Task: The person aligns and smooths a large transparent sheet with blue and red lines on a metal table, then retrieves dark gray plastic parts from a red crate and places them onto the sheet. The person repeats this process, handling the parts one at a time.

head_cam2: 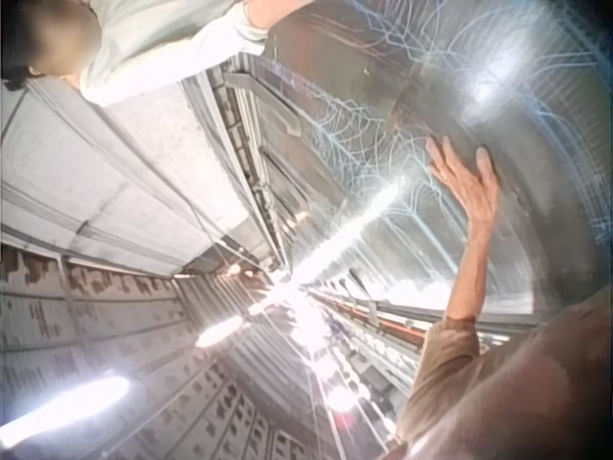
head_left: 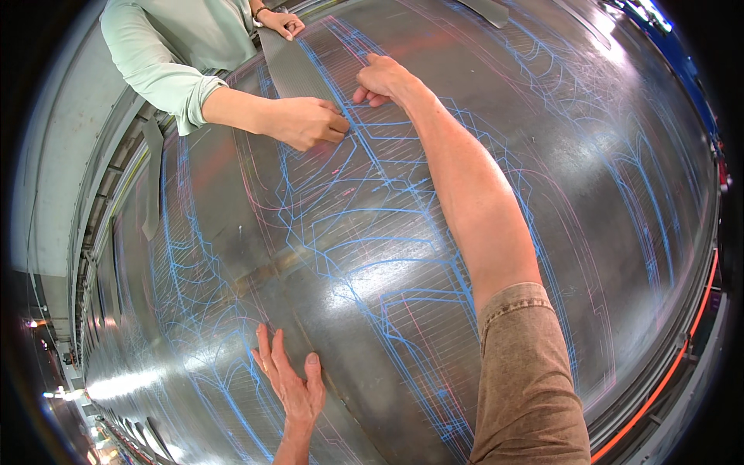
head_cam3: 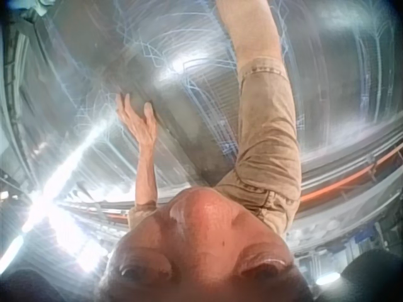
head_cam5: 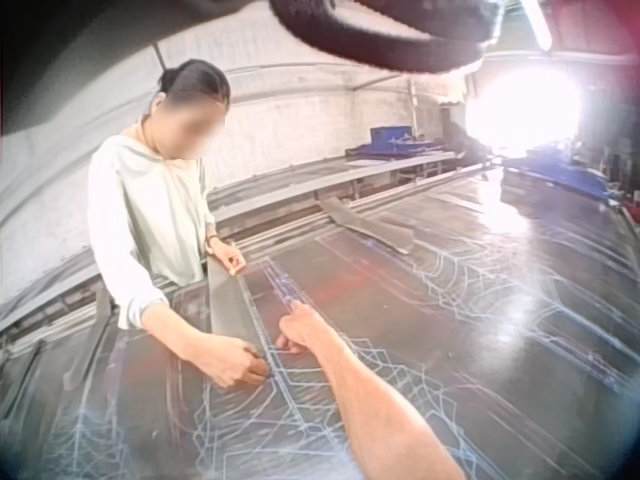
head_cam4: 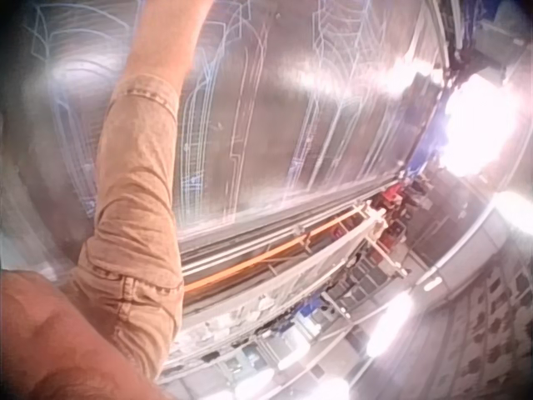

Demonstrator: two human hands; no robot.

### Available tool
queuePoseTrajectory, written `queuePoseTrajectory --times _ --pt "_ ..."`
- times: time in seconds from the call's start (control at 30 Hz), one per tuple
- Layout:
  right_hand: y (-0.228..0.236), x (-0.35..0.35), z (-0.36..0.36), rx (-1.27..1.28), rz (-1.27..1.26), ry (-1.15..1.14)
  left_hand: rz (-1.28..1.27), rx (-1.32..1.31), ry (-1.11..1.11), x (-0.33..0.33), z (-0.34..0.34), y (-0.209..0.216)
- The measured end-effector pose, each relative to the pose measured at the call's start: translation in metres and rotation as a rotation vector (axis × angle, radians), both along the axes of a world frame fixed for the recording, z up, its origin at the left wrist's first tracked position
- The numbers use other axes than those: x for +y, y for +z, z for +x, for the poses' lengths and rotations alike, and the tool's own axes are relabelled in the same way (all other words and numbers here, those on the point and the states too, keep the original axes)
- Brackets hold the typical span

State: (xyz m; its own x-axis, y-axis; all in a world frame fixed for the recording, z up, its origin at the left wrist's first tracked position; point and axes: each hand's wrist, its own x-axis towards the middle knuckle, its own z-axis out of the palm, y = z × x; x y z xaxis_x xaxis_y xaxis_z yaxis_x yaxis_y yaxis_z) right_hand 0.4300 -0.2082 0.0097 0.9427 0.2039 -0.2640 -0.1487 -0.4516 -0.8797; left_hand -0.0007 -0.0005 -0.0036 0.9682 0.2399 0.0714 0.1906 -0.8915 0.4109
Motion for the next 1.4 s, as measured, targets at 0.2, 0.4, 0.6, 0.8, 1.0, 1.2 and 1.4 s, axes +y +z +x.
queuePoseTrajectory --times 0.2,0.4,0.6,0.8,1.0,1.2,1.4 --pt "-0.0004 0.0003 -0.0005 -0.003 -0.018 0.006 0.008 -0.004 -0.007 0.0003 -0.0005 -0.0001" --pt "-0.0029 0.0015 0.0035 -0.009 -0.032 -0.004 0.054 -0.012 -0.013 0.0025 -0.0021 -0.003" --pt "-0.005 -0.0004 0.0053 -0.009 -0.028 0.02 0.055 0.0 -0.001 0.0011 -0.0009 -0.0012" --pt "-0.0048 -0.0012 0.0047 -0.004 -0.028 0.014 0.029 0.01 -0.001 -0.0002 0.0006 0.0014" --pt "-0.0026 0.0001 0.0019 0.012 -0.031 -0.001 0.046 0.014 -0.003 -0.0002 0.0 0.0017" --pt "-0.0016 -0.0011 0.0024 0.004 -0.023 0.02 0.067 0.006 -0.005 -0.0011 -0.0004 0.0029" --pt "-0.0067 -0.0037 0.0041 0.005 -0.026 0.029 0.07 0.002 -0.015 -0.0005 0.0011 0.0001"
